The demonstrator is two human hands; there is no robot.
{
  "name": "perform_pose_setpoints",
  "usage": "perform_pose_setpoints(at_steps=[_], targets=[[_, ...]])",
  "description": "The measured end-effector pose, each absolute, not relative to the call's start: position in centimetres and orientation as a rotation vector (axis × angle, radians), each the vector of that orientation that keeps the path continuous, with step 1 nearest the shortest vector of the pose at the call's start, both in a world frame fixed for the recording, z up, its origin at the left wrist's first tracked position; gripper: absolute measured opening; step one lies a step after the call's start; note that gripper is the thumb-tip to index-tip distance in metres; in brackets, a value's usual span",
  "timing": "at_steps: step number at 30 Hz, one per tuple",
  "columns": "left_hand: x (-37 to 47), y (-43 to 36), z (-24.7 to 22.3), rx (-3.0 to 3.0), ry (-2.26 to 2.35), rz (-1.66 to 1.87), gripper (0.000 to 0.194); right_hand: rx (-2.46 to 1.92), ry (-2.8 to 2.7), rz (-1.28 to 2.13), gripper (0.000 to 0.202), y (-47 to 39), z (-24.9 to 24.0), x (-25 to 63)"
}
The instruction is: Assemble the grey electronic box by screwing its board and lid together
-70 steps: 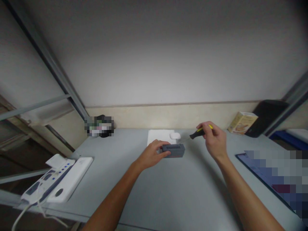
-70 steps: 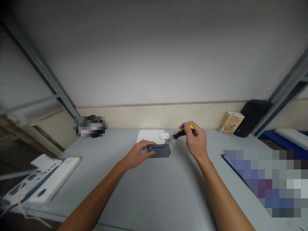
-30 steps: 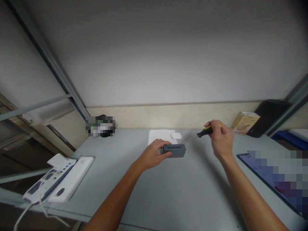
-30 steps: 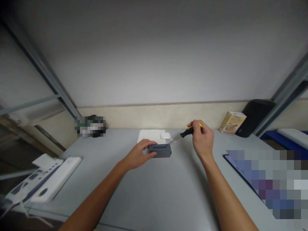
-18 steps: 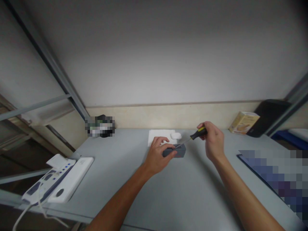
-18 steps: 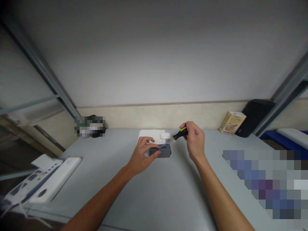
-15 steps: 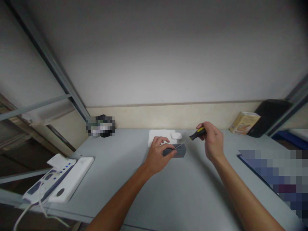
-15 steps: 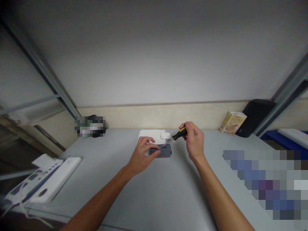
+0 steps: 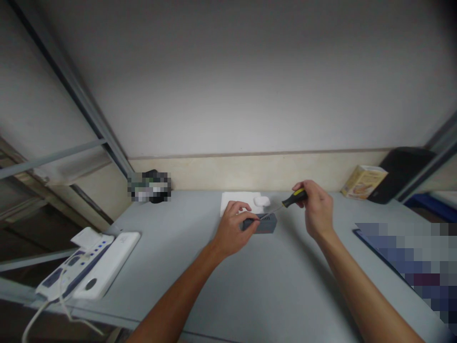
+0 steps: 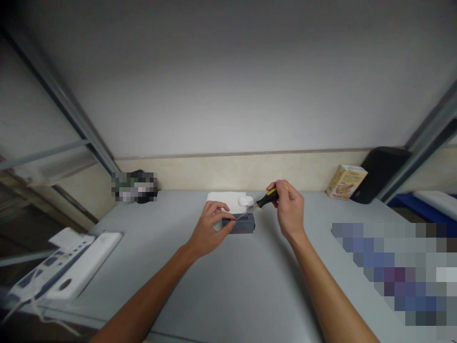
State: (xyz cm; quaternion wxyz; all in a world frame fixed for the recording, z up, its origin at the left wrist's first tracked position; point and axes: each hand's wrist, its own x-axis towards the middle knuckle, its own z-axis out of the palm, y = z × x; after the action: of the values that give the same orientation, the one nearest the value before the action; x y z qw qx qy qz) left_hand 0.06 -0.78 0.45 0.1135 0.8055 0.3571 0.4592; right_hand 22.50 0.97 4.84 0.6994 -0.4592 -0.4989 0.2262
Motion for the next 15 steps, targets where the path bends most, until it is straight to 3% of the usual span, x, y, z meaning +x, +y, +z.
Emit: perform_pose_setpoints(at_steps=[15], targets=[[-0.02, -0.75, 0.40, 2.396, 1.027, 1.323, 0.009, -1.022, -1.145, 0.475, 0.039, 0.89, 4.79, 22.48]])
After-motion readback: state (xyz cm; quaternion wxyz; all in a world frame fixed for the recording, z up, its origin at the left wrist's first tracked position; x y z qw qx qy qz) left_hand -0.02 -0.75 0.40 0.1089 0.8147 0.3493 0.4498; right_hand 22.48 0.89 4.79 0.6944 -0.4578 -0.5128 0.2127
